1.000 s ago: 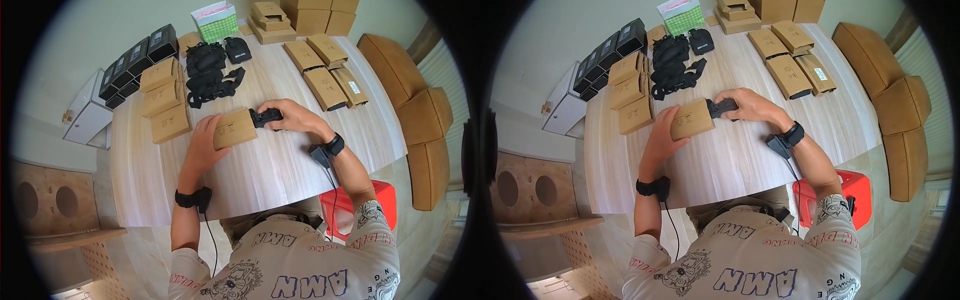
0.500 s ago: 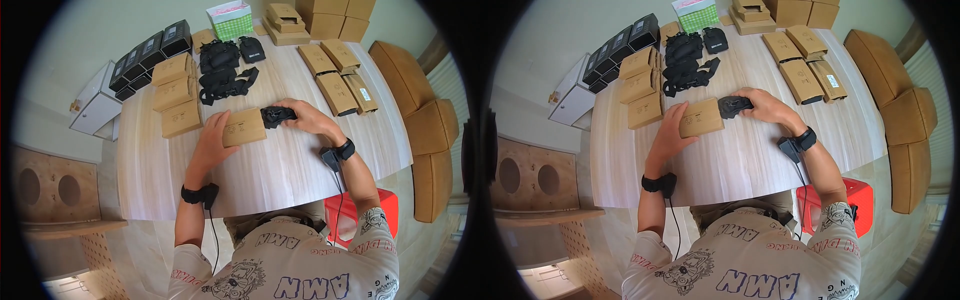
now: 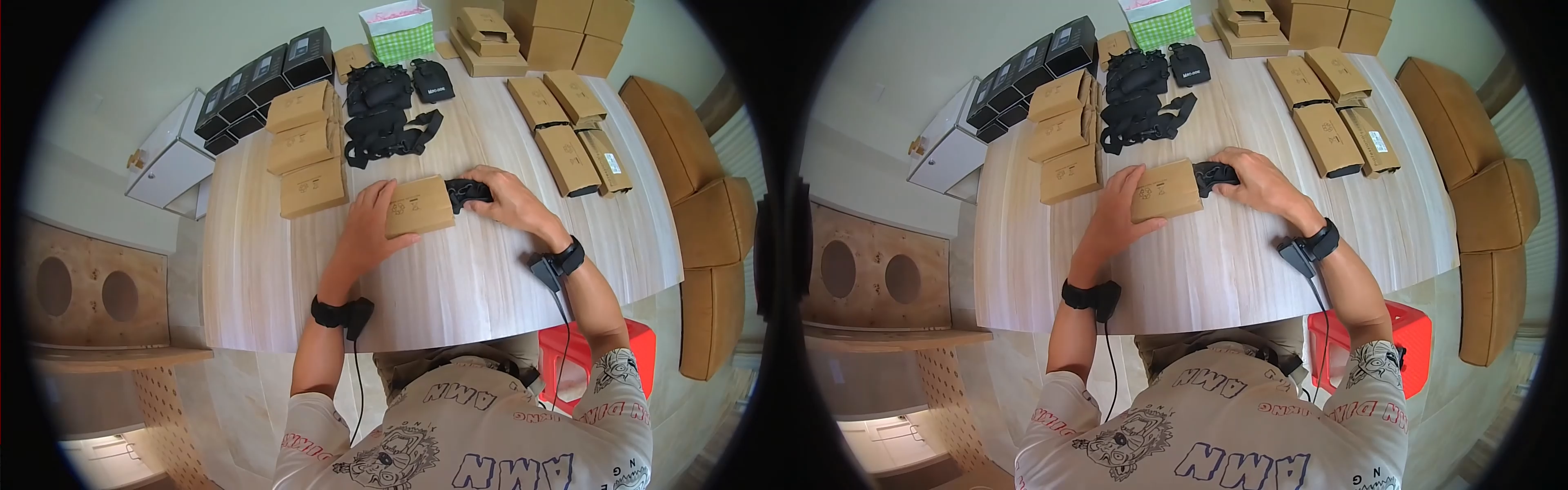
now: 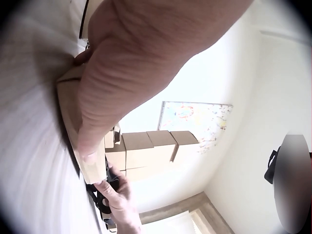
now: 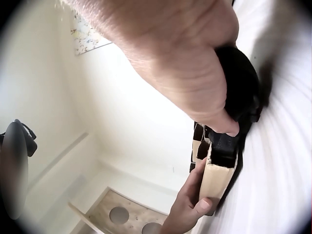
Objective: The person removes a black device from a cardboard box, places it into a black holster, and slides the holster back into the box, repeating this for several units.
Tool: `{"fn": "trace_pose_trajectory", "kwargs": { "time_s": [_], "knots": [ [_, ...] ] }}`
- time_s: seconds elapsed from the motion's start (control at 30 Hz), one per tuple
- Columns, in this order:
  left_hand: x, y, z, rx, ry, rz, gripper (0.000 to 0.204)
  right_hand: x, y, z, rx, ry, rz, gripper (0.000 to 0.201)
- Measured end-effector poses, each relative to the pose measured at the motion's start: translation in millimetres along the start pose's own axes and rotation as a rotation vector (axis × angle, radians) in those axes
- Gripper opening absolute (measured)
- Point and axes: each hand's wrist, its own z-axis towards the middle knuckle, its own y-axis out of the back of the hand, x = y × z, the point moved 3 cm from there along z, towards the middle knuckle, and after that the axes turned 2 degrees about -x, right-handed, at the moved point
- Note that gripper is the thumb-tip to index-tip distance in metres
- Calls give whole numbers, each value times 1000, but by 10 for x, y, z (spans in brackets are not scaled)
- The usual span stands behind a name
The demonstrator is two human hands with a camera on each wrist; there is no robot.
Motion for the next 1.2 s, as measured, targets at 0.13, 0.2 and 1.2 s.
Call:
{"fn": "trace_pose_trajectory", "kwargs": {
  "time_s": [0.13,0.2,1.2],
  "knots": [
    [-7,8,14,24,35,-32,98,-30,85,2,22,-48,72,42],
    [-35,28,19,30,30,-29,99,-38,114,11,49,-9,205,41],
    [-91,-69,23,76,-51,46,106,-95,-105,-38,232,-110,408,46]
  ]
}}
